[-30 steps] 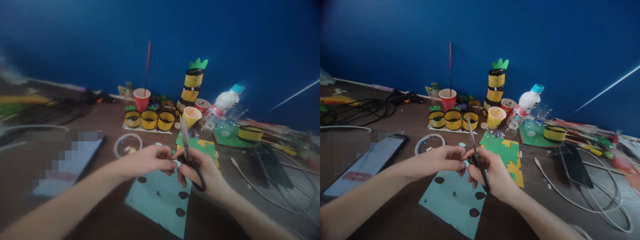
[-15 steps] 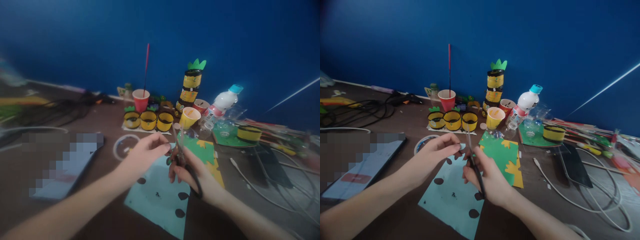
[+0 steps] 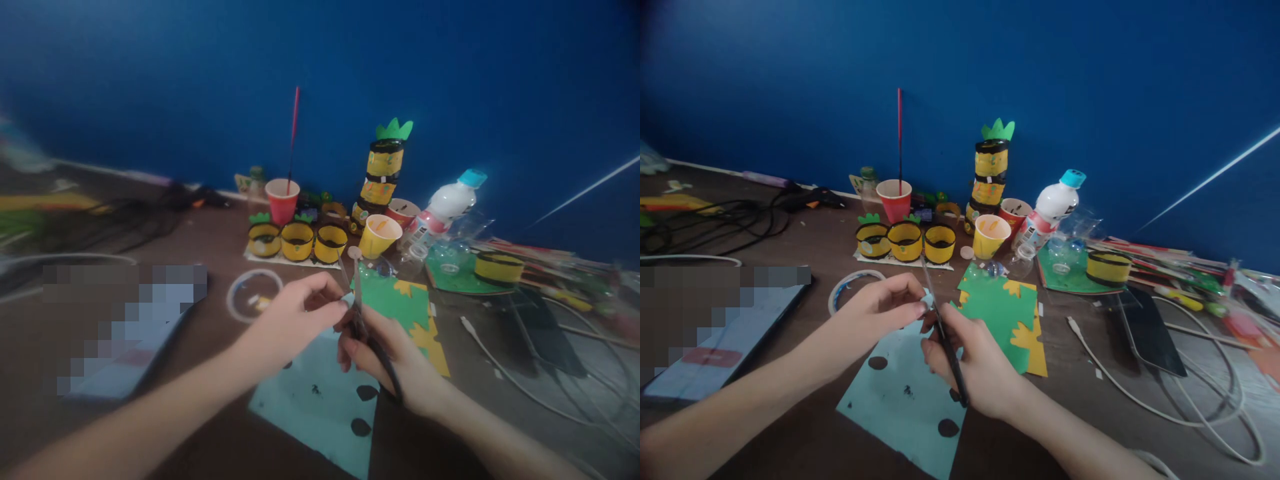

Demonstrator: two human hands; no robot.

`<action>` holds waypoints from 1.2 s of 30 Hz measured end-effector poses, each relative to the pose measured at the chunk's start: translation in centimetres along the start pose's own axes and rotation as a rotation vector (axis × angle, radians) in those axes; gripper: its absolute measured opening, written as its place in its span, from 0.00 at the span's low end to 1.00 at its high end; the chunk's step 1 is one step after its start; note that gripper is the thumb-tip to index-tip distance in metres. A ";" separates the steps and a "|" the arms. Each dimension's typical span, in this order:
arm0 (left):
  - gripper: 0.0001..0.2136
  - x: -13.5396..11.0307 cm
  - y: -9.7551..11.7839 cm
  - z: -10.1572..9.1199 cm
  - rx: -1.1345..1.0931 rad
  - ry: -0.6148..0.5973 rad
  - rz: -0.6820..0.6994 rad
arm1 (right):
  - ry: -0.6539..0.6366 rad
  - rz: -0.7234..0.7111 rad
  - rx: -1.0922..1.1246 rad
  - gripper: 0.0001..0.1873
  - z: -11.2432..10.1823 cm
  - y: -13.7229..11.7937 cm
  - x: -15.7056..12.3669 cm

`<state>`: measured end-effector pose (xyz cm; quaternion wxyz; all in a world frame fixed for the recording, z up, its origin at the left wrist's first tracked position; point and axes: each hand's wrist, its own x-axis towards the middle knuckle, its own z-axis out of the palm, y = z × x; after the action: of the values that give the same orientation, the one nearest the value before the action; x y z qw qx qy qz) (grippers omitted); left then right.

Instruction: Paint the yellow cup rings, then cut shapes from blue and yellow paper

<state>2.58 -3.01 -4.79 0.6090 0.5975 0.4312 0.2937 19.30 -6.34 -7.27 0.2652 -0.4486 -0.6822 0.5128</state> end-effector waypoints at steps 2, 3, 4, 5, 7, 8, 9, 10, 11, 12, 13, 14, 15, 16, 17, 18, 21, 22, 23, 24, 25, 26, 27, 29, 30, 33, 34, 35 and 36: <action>0.04 0.0 0.0 0.0 -0.008 0.001 0.003 | -0.004 -0.002 0.004 0.04 0.0 0.0 -0.1; 0.04 0.0 0.1 0.0 -0.010 0.007 0.006 | -0.005 -0.001 0.005 0.04 0.1 0.1 -0.1; 0.04 0.0 0.1 0.0 -0.013 0.014 0.008 | -0.006 0.001 0.007 0.04 0.1 0.0 -0.1; 0.04 0.0 0.1 0.0 -0.017 0.020 0.008 | -0.006 0.003 0.011 0.04 0.1 0.0 -0.1; 0.04 0.0 0.1 0.0 -0.022 0.019 0.005 | -0.008 0.008 0.020 0.04 0.0 0.0 0.0; 0.04 0.0 0.0 0.0 -0.024 0.016 0.006 | -0.010 0.011 0.026 0.04 0.0 0.0 0.0; 0.04 0.0 0.0 0.0 -0.026 0.013 0.009 | -0.011 0.015 0.032 0.04 0.0 0.0 0.0; 0.04 0.0 -0.1 0.0 -0.028 0.010 0.013 | -0.013 0.020 0.039 0.05 0.0 -0.1 0.1; 0.04 0.1 -0.2 -0.1 -0.030 0.006 0.016 | -0.014 0.026 0.042 0.05 0.0 -0.1 0.1; 0.05 0.1 -0.2 -0.1 -0.032 0.001 0.018 | -0.015 0.030 0.045 0.05 0.0 -0.1 0.1; 0.05 0.1 -0.3 0.0 -0.034 -0.005 0.019 | -0.015 0.032 0.048 0.05 -0.1 -0.1 0.1; 0.05 0.1 -0.3 0.0 -0.036 -0.012 0.017 | -0.014 0.029 0.050 0.05 -0.1 -0.1 0.1; 0.05 0.1 -0.3 0.0 -0.038 -0.018 0.014 | -0.013 0.024 0.054 0.05 -0.1 -0.1 0.1; 0.05 0.1 -0.3 0.0 -0.038 -0.022 0.011 | -0.013 0.018 0.059 0.05 -0.1 -0.1 0.1; 0.06 0.1 -0.2 0.0 -0.035 -0.023 0.010 | -0.011 0.013 0.063 0.05 -0.1 -0.1 0.1; 0.06 0.0 -0.2 0.0 -0.028 -0.019 0.009 | -0.010 0.010 0.066 0.05 0.0 -0.1 0.1; 0.05 0.0 -0.1 0.0 0.001 0.007 0.008 | -0.006 0.009 0.071 0.05 0.0 -0.1 0.1; 0.05 0.0 0.0 0.0 0.008 0.013 0.007 | -0.004 0.013 0.073 0.05 0.0 -0.1 0.1; 0.05 0.0 0.0 0.0 0.013 0.013 0.005 | -0.003 0.017 0.075 0.06 0.0 -0.1 0.0; 0.05 0.0 0.0 0.0 0.016 0.011 0.003 | -0.003 0.022 0.077 0.06 0.0 -0.1 0.0; 0.05 0.0 0.0 0.0 0.020 0.011 0.005 | -0.006 0.029 0.076 0.06 0.0 -0.1 0.0; 0.05 0.1 0.0 -0.1 0.026 0.012 0.009 | -0.009 0.036 0.075 0.06 0.1 -0.1 0.0; 0.05 0.1 0.0 -0.1 0.034 0.016 0.014 | -0.010 0.041 0.075 0.07 0.1 -0.2 -0.1; 0.05 0.1 0.0 -0.1 0.050 0.025 0.023 | -0.011 0.050 0.072 0.07 0.0 -0.2 -0.1; 0.05 0.1 -0.1 -0.2 0.060 0.031 0.024 | -0.009 0.051 0.072 0.07 0.0 -0.2 -0.2; 0.05 0.1 -0.2 -0.3 0.101 0.050 0.002 | -0.006 0.056 0.085 0.08 0.0 -0.1 -0.2; 0.06 0.1 -0.3 -0.3 0.111 0.056 -0.008 | -0.004 0.062 0.094 0.08 0.0 -0.1 -0.1; 0.06 0.1 -0.3 -0.4 0.119 0.063 -0.016 | -0.004 0.069 0.105 0.08 0.0 0.0 -0.1; 0.07 0.0 -0.4 -0.4 0.123 0.070 -0.021 | -0.005 0.076 0.112 0.09 0.1 0.0 -0.1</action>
<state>2.17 -2.83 -5.15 0.5587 0.6187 0.4755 0.2810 19.29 -6.46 -7.30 0.2684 -0.4575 -0.6355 0.5610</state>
